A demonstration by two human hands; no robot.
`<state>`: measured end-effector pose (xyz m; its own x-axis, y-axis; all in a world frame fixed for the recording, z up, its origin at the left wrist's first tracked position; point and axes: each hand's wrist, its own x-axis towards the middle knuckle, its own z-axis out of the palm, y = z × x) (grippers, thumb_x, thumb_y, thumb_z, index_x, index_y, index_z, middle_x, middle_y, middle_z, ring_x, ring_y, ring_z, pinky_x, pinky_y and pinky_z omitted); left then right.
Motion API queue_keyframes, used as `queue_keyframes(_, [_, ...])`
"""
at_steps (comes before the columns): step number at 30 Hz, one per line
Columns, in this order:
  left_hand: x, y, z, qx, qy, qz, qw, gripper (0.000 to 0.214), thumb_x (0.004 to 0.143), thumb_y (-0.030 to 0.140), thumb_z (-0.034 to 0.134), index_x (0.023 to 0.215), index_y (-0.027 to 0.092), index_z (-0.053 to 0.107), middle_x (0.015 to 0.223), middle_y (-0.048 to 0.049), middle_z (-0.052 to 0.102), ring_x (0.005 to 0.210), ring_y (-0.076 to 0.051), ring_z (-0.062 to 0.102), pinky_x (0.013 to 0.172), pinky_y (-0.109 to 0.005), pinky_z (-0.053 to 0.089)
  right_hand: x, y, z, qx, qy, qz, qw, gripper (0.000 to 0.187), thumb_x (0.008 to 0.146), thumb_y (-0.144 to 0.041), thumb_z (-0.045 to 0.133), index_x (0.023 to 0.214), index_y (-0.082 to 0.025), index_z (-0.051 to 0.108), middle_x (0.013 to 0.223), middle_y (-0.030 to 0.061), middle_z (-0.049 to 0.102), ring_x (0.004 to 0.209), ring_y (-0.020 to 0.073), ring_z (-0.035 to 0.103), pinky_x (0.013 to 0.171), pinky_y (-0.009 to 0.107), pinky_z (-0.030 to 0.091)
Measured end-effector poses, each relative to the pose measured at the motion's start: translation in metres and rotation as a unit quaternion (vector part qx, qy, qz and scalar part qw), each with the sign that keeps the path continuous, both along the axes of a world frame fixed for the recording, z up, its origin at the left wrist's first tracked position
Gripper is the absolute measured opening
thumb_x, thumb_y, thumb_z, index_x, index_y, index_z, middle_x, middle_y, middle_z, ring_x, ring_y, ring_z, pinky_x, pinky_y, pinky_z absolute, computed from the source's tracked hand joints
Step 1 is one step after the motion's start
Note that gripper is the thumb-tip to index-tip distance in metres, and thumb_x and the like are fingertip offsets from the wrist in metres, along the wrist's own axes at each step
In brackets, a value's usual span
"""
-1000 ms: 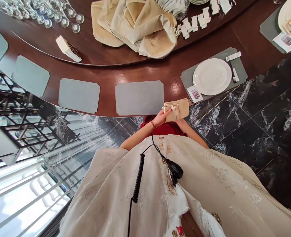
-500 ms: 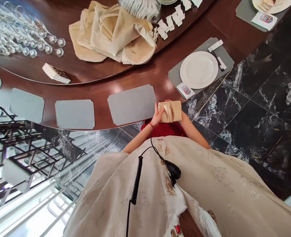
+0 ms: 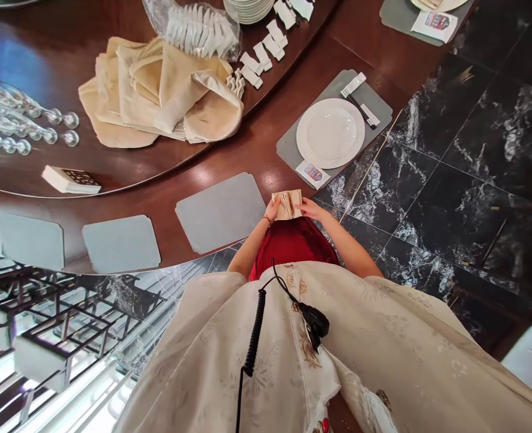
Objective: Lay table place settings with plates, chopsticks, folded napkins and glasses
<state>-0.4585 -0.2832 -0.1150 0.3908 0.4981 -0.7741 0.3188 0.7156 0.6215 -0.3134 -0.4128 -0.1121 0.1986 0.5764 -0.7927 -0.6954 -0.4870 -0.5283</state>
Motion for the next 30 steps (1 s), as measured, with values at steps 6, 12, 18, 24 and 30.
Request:
queue_keyframes(6, [-0.002,0.006,-0.005,0.192,0.159,-0.110,0.962,0.016,0.092,0.027,0.077,0.100,0.016,0.071,0.103,-0.0160,0.074,0.122,-0.034,0.063,0.114,-0.047,0.042,-0.012,-0.006,-0.039,-0.134,-0.157,0.017,0.978,0.028,0.071,-0.008,0.080,0.080,-0.021,0.057,0.067,-0.0049,0.063,0.061,0.0117,0.061,0.068,0.028,0.062])
queue_keyframes(12, [0.005,0.030,0.001,0.499,-0.011,-0.511,0.700,0.030,0.096,0.012,0.061,0.120,0.024,0.074,0.129,-0.0132,0.072,0.138,-0.027,0.057,0.128,-0.052,0.030,-0.027,-0.017,-0.063,-0.079,-0.348,0.051,0.933,0.028,0.075,-0.021,0.074,0.101,-0.019,0.065,0.083,-0.0004,0.070,0.074,0.0175,0.066,0.081,0.034,0.061])
queue_keyframes(18, [0.026,0.041,-0.007,0.558,-0.112,-0.666,0.483,0.027,0.094,0.008,0.055,0.097,0.022,0.078,0.104,-0.0108,0.077,0.108,-0.023,0.068,0.125,-0.052,0.038,-0.025,-0.023,-0.068,0.049,-0.505,0.253,0.824,0.040,0.090,-0.014,0.056,0.129,-0.015,0.067,0.113,0.0129,0.073,0.103,0.0268,0.069,0.100,0.043,0.056])
queue_keyframes(24, [0.020,0.049,0.002,0.559,-0.128,-0.694,0.435,0.033,0.100,0.014,0.047,0.089,0.021,0.078,0.100,-0.0145,0.076,0.097,-0.024,0.065,0.103,-0.047,0.049,-0.019,-0.011,-0.066,0.142,-0.545,0.455,0.690,0.030,0.099,-0.012,0.050,0.114,-0.017,0.075,0.121,0.0147,0.073,0.116,0.0290,0.067,0.111,0.046,0.051])
queue_keyframes(30, [0.025,0.048,0.017,0.551,-0.125,-0.692,0.449,0.028,0.098,0.014,0.053,0.087,0.023,0.078,0.101,-0.0142,0.076,0.096,-0.023,0.063,0.093,-0.042,0.045,-0.016,-0.001,-0.070,0.253,-0.545,0.468,0.648,0.039,0.098,-0.009,0.049,0.129,-0.017,0.072,0.135,0.0122,0.071,0.145,0.0252,0.051,0.135,0.055,0.024])
